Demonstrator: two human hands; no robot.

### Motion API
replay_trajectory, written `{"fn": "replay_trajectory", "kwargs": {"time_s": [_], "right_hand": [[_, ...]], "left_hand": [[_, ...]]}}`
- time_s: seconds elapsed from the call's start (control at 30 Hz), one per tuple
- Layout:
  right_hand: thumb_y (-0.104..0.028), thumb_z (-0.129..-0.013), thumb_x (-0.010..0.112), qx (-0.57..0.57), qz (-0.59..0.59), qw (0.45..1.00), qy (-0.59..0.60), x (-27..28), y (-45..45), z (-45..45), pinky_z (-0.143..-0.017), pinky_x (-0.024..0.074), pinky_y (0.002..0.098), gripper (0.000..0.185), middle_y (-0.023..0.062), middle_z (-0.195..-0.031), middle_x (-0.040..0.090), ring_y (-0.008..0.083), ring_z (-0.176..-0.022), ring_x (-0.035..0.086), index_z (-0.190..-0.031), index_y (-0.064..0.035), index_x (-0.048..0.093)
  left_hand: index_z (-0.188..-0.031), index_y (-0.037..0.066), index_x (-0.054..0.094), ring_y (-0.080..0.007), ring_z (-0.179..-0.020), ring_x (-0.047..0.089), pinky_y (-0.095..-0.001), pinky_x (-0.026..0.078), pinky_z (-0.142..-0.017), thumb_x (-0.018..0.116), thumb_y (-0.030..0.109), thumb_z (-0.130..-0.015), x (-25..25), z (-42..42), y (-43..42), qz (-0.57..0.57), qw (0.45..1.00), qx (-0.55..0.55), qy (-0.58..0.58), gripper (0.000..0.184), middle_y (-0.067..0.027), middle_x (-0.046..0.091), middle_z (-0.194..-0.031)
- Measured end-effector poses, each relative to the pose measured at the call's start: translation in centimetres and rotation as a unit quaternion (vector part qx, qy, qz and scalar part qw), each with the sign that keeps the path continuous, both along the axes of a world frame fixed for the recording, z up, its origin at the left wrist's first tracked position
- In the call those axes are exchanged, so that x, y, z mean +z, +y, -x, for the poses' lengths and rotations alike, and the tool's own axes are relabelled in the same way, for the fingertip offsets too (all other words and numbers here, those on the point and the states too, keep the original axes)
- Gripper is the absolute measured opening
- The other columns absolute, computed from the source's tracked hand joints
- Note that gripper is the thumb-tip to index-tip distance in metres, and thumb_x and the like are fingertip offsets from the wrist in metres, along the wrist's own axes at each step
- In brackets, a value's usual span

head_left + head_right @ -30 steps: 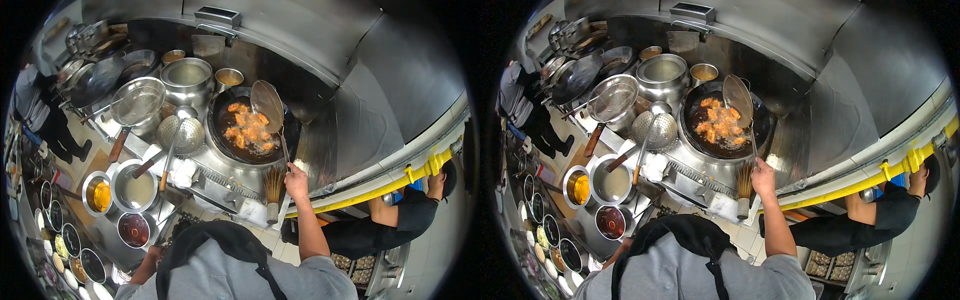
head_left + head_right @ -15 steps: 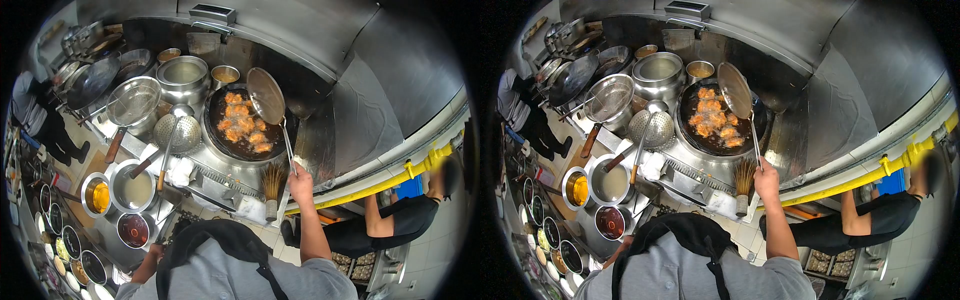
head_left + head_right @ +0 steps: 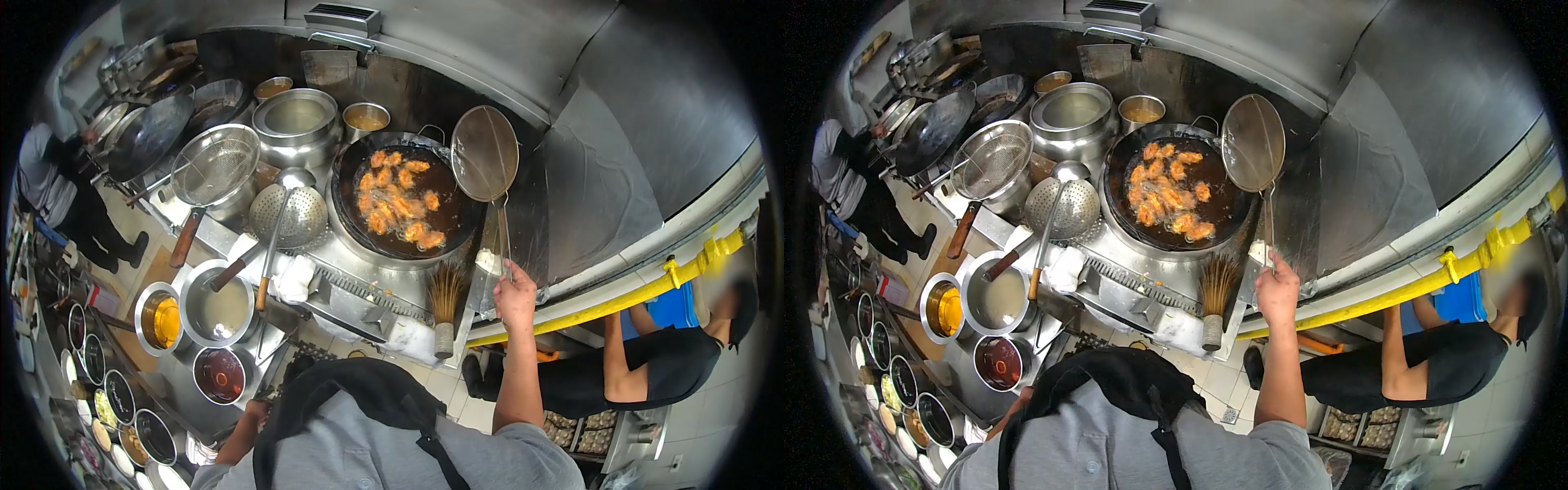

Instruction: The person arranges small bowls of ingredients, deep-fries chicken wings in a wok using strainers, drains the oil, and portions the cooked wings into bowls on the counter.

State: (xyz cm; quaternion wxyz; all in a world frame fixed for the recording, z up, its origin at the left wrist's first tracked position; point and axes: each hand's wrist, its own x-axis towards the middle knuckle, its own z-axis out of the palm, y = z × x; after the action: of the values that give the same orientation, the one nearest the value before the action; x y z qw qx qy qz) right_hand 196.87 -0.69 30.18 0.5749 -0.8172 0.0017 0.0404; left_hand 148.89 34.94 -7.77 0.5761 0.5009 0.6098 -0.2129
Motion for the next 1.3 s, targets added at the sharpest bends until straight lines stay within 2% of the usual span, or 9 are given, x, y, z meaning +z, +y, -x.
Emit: {"fn": "replay_trajectory", "kwargs": {"time_s": [0.3, 0.43, 0.57, 0.73, 0.87, 0.97, 1.03, 1.17, 1.3], "right_hand": [[-0.002, -0.089, 0.046, 0.002, 0.030, 0.999, 0.027, -0.6, -0.8, 0.0, -0.031, 0.0311, 0.0244, 0.042, 0.0026, -0.062, 0.052, 0.0084, -0.039, 0.041, -0.132, 0.0003, 0.047], [0.000, -0.087, 0.046, 0.021, 0.083, 0.995, 0.047, -2.1, -0.8, 0.1, -0.031, 0.0317, 0.0254, 0.044, 0.0037, -0.062, 0.052, 0.0093, -0.039, 0.041, -0.132, 0.0007, 0.046], [0.001, -0.085, 0.047, 0.045, 0.016, 0.986, 0.158, -1.7, 0.1, 1.6, -0.031, 0.0324, 0.0262, 0.046, 0.0051, -0.062, 0.052, 0.0103, -0.039, 0.042, -0.131, 0.0041, 0.044], [0.000, -0.085, 0.049, 0.073, -0.094, 0.958, 0.261, -1.5, 1.0, 2.5, -0.032, 0.0315, 0.0241, 0.040, 0.0045, -0.063, 0.052, 0.0089, -0.041, 0.041, -0.124, 0.0053, 0.044], [-0.001, -0.086, 0.051, 0.102, -0.188, 0.917, 0.335, -2.2, 1.4, 2.2, -0.032, 0.0294, 0.0216, 0.029, 0.0029, -0.066, 0.052, 0.0062, -0.043, 0.040, -0.115, 0.0011, 0.048], [-0.003, -0.088, 0.053, 0.122, -0.203, 0.908, 0.345, -3.2, 1.9, 1.8, -0.032, 0.0288, 0.0210, 0.025, 0.0021, -0.067, 0.053, 0.0055, -0.043, 0.040, -0.112, -0.0007, 0.049], [-0.004, -0.088, 0.053, 0.128, -0.199, 0.909, 0.342, -3.4, 2.4, 2.0, -0.032, 0.0287, 0.0209, 0.023, 0.0017, -0.068, 0.053, 0.0054, -0.043, 0.039, -0.111, -0.0013, 0.050], [-0.004, -0.089, 0.053, 0.139, -0.217, 0.902, 0.348, -4.1, 3.1, 2.0, -0.032, 0.0292, 0.0207, 0.020, 0.0011, -0.067, 0.053, 0.0052, -0.043, 0.039, -0.109, -0.0034, 0.052], [-0.004, -0.089, 0.052, 0.152, -0.225, 0.899, 0.343, -4.4, 3.6, 2.1, -0.032, 0.0301, 0.0206, 0.020, 0.0014, -0.067, 0.053, 0.0052, -0.042, 0.039, -0.110, -0.0040, 0.052]], "left_hand": [[-0.083, 0.002, 0.065, -0.0184, -0.044, 0.053, -0.0328, 0.041, -0.041, 0.060, 0.015, -0.086, -0.4, -0.1, 0.9, 0.011, 1.000, 0.025, -0.008, 0.014, -0.0074, 0.055, -0.057], [-0.089, 0.006, 0.065, -0.0181, -0.047, 0.056, -0.0319, 0.043, -0.043, 0.057, 0.018, -0.087, -1.4, -0.2, 1.4, -0.016, 0.998, -0.066, -0.012, 0.015, -0.0067, 0.058, -0.060], [-0.095, 0.010, 0.066, -0.0178, -0.051, 0.059, -0.0311, 0.046, -0.046, 0.054, 0.021, -0.088, -3.1, 0.3, 1.7, -0.057, 0.979, -0.198, -0.011, 0.018, -0.0061, 0.061, -0.064], [-0.102, 0.014, 0.067, -0.0174, -0.055, 0.062, -0.0301, 0.049, -0.050, 0.050, 0.024, -0.090, -6.2, 1.7, 1.7, -0.141, 0.897, -0.418, -0.029, 0.024, -0.0053, 0.064, -0.067], [-0.108, 0.018, 0.068, -0.0170, -0.058, 0.065, -0.0293, 0.052, -0.053, 0.046, 0.027, -0.092, -9.1, 2.9, 1.9, -0.294, 0.751, -0.581, -0.113, 0.029, -0.0046, 0.067, -0.071], [-0.109, 0.020, 0.068, -0.0176, -0.061, 0.066, -0.0299, 0.052, -0.055, 0.046, 0.027, -0.092, -4.8, 1.1, 1.4, -0.091, 0.899, -0.428, 0.024, 0.029, -0.0050, 0.067, -0.073], [-0.106, 0.016, 0.068, -0.0176, -0.059, 0.063, -0.0302, 0.050, -0.053, 0.050, 0.026, -0.091, -3.6, 0.8, 0.8, -0.082, 0.929, -0.361, 0.020, 0.026, -0.0054, 0.065, -0.071], [-0.095, 0.000, 0.067, -0.0173, -0.050, 0.054, -0.0317, 0.042, -0.046, 0.065, 0.023, -0.085, -2.5, 1.1, 0.6, -0.044, 0.995, -0.086, 0.001, 0.025, -0.0067, 0.059, -0.063], [-0.094, -0.002, 0.065, -0.0175, -0.050, 0.052, -0.0335, 0.039, -0.046, 0.066, 0.020, -0.083, -0.1, 1.1, 0.0, -0.038, 0.999, -0.037, 0.001, 0.025, -0.0063, 0.058, -0.065]]}}
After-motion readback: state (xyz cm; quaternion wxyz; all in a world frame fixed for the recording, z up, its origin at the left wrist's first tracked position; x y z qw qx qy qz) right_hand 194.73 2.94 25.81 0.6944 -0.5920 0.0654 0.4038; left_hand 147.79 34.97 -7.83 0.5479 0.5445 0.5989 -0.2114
